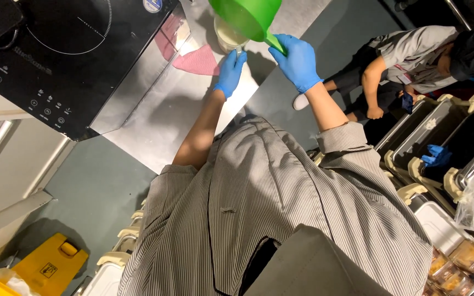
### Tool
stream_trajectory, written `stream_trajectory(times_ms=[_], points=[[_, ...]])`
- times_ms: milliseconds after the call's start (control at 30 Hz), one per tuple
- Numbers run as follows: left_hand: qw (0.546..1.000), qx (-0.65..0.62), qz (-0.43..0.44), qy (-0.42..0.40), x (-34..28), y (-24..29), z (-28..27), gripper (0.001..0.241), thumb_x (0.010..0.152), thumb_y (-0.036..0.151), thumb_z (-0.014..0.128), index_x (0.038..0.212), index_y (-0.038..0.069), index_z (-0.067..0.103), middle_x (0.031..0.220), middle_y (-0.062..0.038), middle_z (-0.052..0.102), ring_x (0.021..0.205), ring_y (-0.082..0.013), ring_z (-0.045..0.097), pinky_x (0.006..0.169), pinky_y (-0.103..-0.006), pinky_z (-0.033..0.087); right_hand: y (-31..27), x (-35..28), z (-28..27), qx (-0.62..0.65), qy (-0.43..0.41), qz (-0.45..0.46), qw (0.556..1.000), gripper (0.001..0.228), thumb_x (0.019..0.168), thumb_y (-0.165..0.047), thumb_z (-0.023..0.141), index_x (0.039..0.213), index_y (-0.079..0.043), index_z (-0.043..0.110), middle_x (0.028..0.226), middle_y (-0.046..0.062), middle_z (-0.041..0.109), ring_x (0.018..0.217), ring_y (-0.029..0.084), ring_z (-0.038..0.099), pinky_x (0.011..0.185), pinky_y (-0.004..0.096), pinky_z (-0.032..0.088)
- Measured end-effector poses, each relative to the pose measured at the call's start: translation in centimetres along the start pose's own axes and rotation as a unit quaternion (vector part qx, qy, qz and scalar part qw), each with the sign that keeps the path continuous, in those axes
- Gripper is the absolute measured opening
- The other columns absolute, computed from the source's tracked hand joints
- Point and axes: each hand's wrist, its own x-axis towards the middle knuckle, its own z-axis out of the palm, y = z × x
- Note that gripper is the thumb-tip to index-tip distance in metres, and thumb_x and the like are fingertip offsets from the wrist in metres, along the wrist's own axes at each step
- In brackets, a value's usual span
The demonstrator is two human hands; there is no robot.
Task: Filling small plastic cups with liquid and organizing them onto trays for cooling.
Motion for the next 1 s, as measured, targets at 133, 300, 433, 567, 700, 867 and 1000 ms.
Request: stream_trajectory(times_ms=[133, 300, 433, 567, 700, 867, 1000], points=[[1.000, -0.013, -0.015, 0.001, -0.2, -0.7, 0.2, 0.034, 0.106, 0.030, 0.057, 0.123, 0.000, 0.061, 0.110, -0.012, 0.069, 0.103, -0.0203, 0.065, 0.093, -0.0362, 0.052, 0.8, -0.6, -0.4, 0.024, -0.003, 0.033, 0.999, 0.027, 0.097, -0.021, 0.077, 0.121, -0.008, 0.074, 0.098, 0.015, 0.072, 0.079, 0.036, 0.068, 0.071, 0.043, 0.054], [0.999, -0.025, -0.021, 0.005, 0.0, -1.7, 0.5, 0.032, 0.107, 0.030, 0.056, 0.121, 0.001, 0.059, 0.105, -0.008, 0.069, 0.098, -0.0166, 0.064, 0.090, -0.0336, 0.053, 4.0, -2.0, 0.6, 0.128, 0.017, 0.135, 0.982, 0.027, 0.098, -0.019, 0.078, 0.120, -0.004, 0.073, 0.082, 0.015, 0.070, 0.067, 0.026, 0.067, 0.066, 0.040, 0.053], [0.998, -0.039, -0.039, 0.009, -0.3, -0.2, 0.3, 0.029, 0.108, 0.029, 0.056, 0.117, 0.002, 0.060, 0.100, -0.005, 0.067, 0.090, -0.0130, 0.061, 0.080, -0.0305, 0.053, 7.5, -2.6, 2.3, 0.261, -0.003, 0.234, 0.937, 0.023, 0.102, -0.020, 0.074, 0.118, -0.003, 0.074, 0.079, 0.008, 0.070, 0.061, 0.012, 0.056, 0.055, 0.032, 0.045], [0.995, -0.072, -0.074, 0.011, -1.0, 1.2, 0.1, 0.025, 0.108, 0.028, 0.056, 0.113, 0.004, 0.060, 0.091, 0.000, 0.058, 0.079, -0.0094, 0.052, 0.069, -0.0275, 0.048, 11.4, -2.8, 5.2, 0.473, -0.024, 0.357, 0.805, 0.028, 0.102, -0.024, 0.068, 0.120, -0.002, 0.071, 0.074, 0.004, 0.067, 0.043, 0.011, 0.048, 0.038, 0.028, 0.032], [0.995, -0.062, -0.059, 0.042, -1.7, 1.7, 0.4, 0.022, 0.106, 0.027, 0.058, 0.108, 0.005, 0.060, 0.088, 0.001, 0.056, 0.075, -0.0091, 0.052, 0.066, -0.0268, 0.049, 14.6, -2.0, 8.6, 0.530, -0.040, 0.369, 0.763, 0.028, 0.108, -0.025, 0.064, 0.121, 0.000, 0.068, 0.073, 0.008, 0.064, 0.044, 0.015, 0.051, 0.040, 0.030, 0.037], [0.992, -0.070, -0.067, 0.079, -3.2, -0.1, 2.3, 0.024, 0.107, 0.025, 0.060, 0.118, 0.003, 0.060, 0.099, -0.003, 0.060, 0.080, -0.0106, 0.057, 0.072, -0.0273, 0.053, 20.1, -3.9, 12.1, 0.481, 0.050, 0.383, 0.788, 0.033, 0.107, -0.030, 0.053, 0.116, -0.002, 0.066, 0.088, 0.006, 0.069, 0.068, 0.014, 0.063, 0.061, 0.029, 0.052], [0.994, -0.024, -0.052, 0.089, -5.4, 1.5, 2.9, 0.047, 0.103, 0.027, 0.059, 0.143, 0.004, 0.050, 0.120, -0.009, 0.069, 0.084, -0.0123, 0.070, 0.078, -0.0281, 0.058, 12.7, -7.1, 8.6, 0.254, 0.326, 0.221, 0.884, 0.020, 0.114, -0.014, 0.050, 0.120, 0.001, 0.062, 0.106, 0.006, 0.058, 0.090, 0.013, 0.054, 0.083, 0.030, 0.050]])
